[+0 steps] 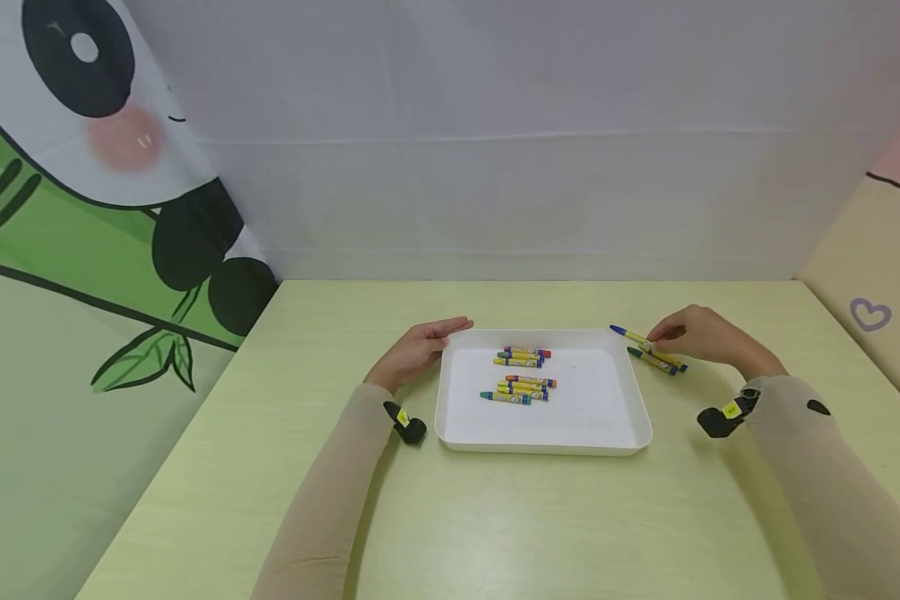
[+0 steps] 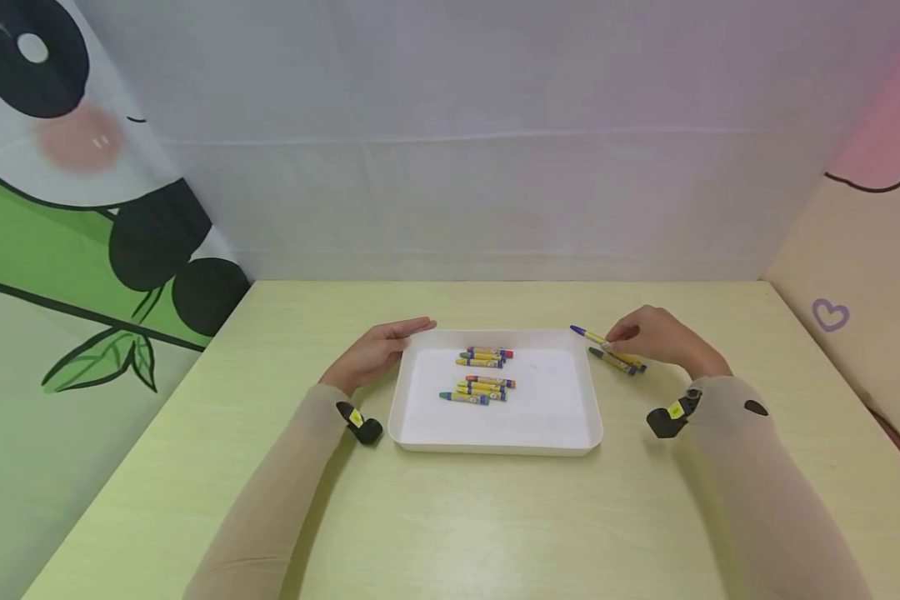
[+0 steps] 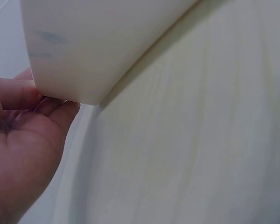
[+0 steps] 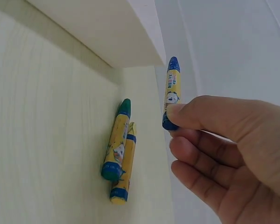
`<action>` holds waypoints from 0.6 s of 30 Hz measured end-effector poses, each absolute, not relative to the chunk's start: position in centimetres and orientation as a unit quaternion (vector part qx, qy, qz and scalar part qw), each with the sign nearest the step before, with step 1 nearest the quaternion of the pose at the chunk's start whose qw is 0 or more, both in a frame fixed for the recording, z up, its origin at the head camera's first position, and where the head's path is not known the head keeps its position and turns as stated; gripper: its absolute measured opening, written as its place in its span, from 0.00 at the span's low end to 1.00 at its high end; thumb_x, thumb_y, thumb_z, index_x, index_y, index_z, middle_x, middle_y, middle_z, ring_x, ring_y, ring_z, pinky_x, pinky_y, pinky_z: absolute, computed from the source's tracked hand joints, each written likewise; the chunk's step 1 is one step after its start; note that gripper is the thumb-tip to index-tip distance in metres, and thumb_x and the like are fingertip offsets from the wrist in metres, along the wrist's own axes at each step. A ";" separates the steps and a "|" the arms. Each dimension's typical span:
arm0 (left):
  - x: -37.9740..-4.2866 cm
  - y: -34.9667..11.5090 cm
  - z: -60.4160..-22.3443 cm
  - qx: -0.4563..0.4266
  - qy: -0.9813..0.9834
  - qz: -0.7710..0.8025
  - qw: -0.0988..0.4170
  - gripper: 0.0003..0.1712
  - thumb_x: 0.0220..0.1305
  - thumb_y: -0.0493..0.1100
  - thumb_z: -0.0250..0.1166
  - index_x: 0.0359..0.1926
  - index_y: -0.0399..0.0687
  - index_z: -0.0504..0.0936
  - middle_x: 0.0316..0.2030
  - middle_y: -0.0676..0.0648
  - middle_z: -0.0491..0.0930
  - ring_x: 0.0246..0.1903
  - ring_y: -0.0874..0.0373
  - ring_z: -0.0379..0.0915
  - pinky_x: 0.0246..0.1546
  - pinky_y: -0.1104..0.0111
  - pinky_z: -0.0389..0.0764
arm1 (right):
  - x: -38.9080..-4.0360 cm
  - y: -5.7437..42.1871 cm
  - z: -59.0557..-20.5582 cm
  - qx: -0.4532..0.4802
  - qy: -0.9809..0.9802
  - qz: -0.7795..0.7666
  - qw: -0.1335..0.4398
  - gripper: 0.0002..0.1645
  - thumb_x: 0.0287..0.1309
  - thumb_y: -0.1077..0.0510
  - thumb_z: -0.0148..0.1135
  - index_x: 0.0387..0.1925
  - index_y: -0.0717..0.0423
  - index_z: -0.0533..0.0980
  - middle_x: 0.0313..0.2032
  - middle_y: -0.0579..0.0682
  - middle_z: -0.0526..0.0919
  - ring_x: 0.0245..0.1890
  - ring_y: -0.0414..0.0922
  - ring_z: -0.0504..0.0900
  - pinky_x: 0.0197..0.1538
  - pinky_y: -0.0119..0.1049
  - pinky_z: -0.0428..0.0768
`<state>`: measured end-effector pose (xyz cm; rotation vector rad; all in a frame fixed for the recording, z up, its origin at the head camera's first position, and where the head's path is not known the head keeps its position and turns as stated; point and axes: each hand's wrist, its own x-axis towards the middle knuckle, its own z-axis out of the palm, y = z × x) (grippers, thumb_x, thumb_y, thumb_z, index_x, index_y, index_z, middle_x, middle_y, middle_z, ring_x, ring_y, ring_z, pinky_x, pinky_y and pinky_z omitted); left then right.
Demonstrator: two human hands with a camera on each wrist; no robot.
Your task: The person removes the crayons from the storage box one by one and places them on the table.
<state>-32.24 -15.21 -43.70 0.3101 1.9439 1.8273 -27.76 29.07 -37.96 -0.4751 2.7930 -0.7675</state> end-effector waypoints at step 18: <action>-32.3 -15.3 -43.7 0.115 0.708 0.660 0.225 0.27 0.73 0.30 0.42 0.70 0.47 0.65 0.69 0.51 0.65 0.71 0.56 0.56 0.70 0.60 0.61 | -26.8 31.7 -39.3 -0.113 0.955 -0.252 0.108 0.17 0.60 0.57 0.62 0.45 0.68 0.81 0.40 0.59 0.85 0.39 0.50 0.80 0.39 0.44 0.80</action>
